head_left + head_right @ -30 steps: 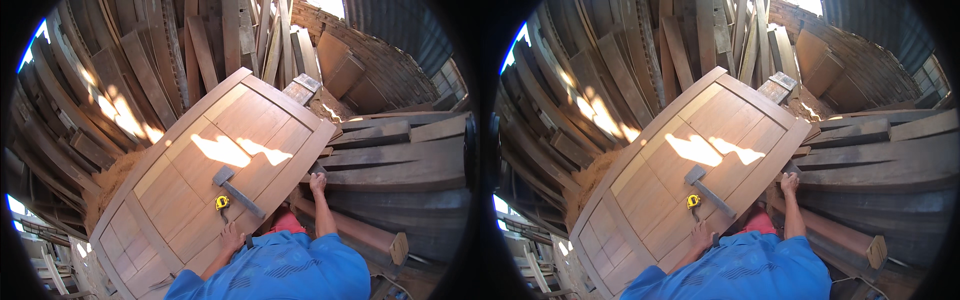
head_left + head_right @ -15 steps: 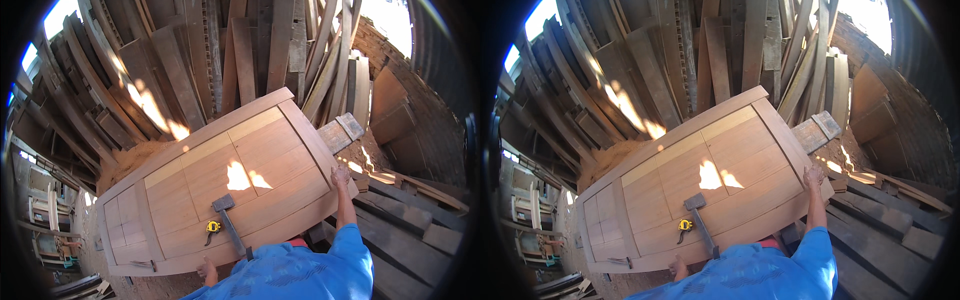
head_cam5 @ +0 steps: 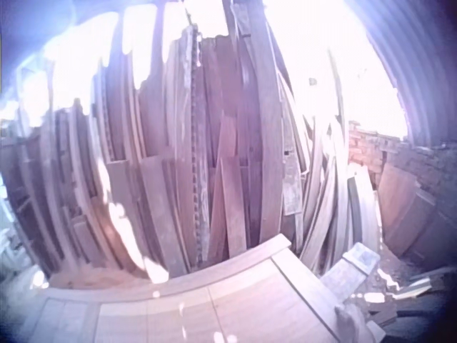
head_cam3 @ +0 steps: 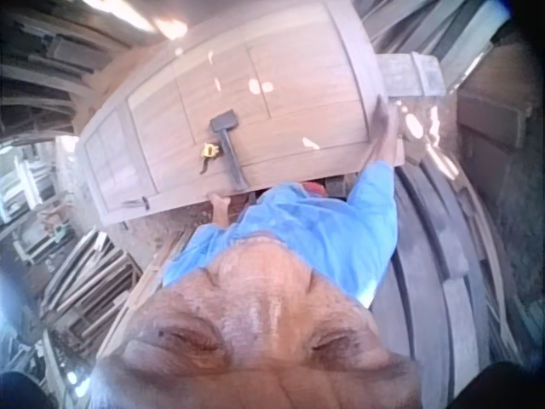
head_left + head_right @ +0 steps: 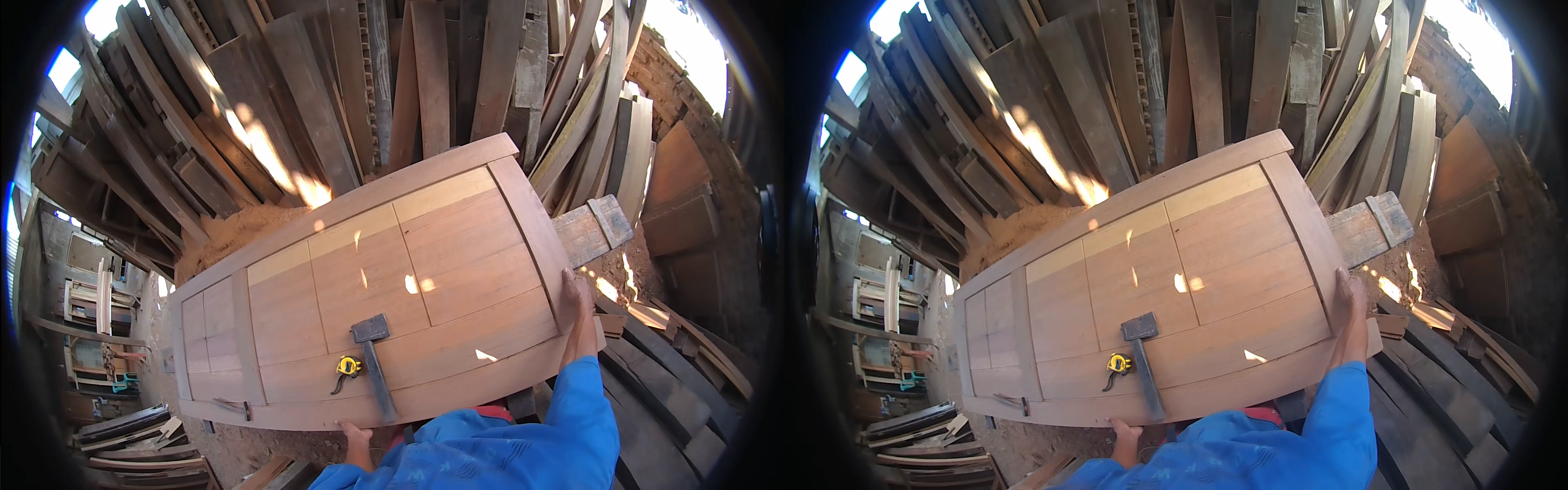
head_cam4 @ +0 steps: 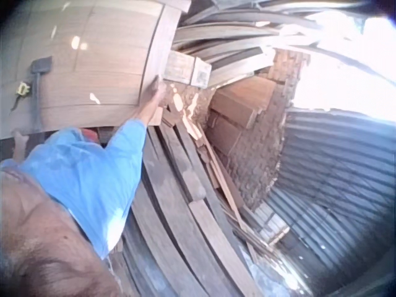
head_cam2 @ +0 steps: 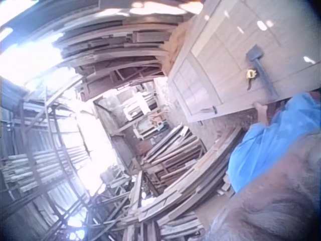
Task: The person uses a hammer to tap and align wooden planks on a large door frame resting on a workbench. They repeatedly adjust the position of the planks and the frame, ensuring the joints fit tightly together.
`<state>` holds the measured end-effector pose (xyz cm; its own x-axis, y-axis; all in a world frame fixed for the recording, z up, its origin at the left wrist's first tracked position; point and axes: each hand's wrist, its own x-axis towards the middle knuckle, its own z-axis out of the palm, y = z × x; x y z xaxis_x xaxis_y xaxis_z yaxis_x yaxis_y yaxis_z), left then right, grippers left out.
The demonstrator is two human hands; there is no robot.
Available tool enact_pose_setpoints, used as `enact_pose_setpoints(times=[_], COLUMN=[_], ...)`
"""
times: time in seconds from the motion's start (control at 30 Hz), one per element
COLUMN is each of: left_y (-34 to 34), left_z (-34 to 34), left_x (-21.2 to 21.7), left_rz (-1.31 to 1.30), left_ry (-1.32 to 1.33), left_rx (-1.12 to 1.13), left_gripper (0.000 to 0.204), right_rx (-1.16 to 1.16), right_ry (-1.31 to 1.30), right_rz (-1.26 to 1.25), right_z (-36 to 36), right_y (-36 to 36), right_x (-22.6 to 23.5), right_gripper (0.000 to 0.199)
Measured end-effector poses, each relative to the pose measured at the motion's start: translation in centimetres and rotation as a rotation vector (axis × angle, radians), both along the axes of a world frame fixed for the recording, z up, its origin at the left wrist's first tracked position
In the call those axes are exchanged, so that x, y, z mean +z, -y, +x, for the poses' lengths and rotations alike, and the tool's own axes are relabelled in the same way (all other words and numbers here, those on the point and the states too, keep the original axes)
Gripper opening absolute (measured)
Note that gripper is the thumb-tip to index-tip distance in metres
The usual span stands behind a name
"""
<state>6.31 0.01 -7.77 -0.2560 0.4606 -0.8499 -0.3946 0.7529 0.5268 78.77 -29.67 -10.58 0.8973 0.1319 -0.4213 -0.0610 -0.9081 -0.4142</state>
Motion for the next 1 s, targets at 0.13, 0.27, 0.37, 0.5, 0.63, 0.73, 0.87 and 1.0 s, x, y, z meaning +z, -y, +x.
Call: enact_pose_setpoints(times=[0.13, 0.27, 0.37, 0.5, 0.63, 0.73, 0.87, 1.0], left_y=[1.9, 1.6, 2.2, 2.3, 1.0, -0.4, -0.6, 0.3], left_z=[-3.4, -6.1, -8.7, -9.7, -9.1, -8.4, -8.7, -11.0], left_x=[2.0, 0.9, 1.0, 1.2, 2.7, 3.5, 3.5, 3.8], left_rz=[-0.034, -0.162, -0.206, -0.241, -0.242, -0.232, -0.181, -0.008], left_ry=[-0.080, -0.351, -0.351, -0.334, -0.276, -0.207, -0.076, 0.168], left_rx=[0.011, -0.327, -0.229, -0.205, -0.216, -0.210, -0.152, -0.099], left_gripper=[0.090, 0.091, 0.089, 0.087, 0.084, 0.082, 0.080, 0.078], right_rx=[-0.005, 0.087, 0.058, -0.084, -0.102, 0.078, 0.220, 0.445], right_ry=[-0.125, -0.184, -0.176, -0.159, 0.152, 0.291, 0.165, 0.275], right_rz=[0.024, -0.046, -0.014, -0.096, -0.377, -0.356, -0.348, -0.375], right_z=[-4.6, -4.7, -7.0, -8.1, -11.0, -12.4, -15.0, -19.6], right_y=[0.1, 2.5, 3.5, 0.3, -4.6, -7.4, -14.5, -18.5], right_x=[1.3, 1.0, 0.6, 3.4, 6.4, 5.0, 4.6, 4.6], right_gripper=[0.086, 0.085, 0.082, 0.071, 0.063, 0.067, 0.080, 0.091])
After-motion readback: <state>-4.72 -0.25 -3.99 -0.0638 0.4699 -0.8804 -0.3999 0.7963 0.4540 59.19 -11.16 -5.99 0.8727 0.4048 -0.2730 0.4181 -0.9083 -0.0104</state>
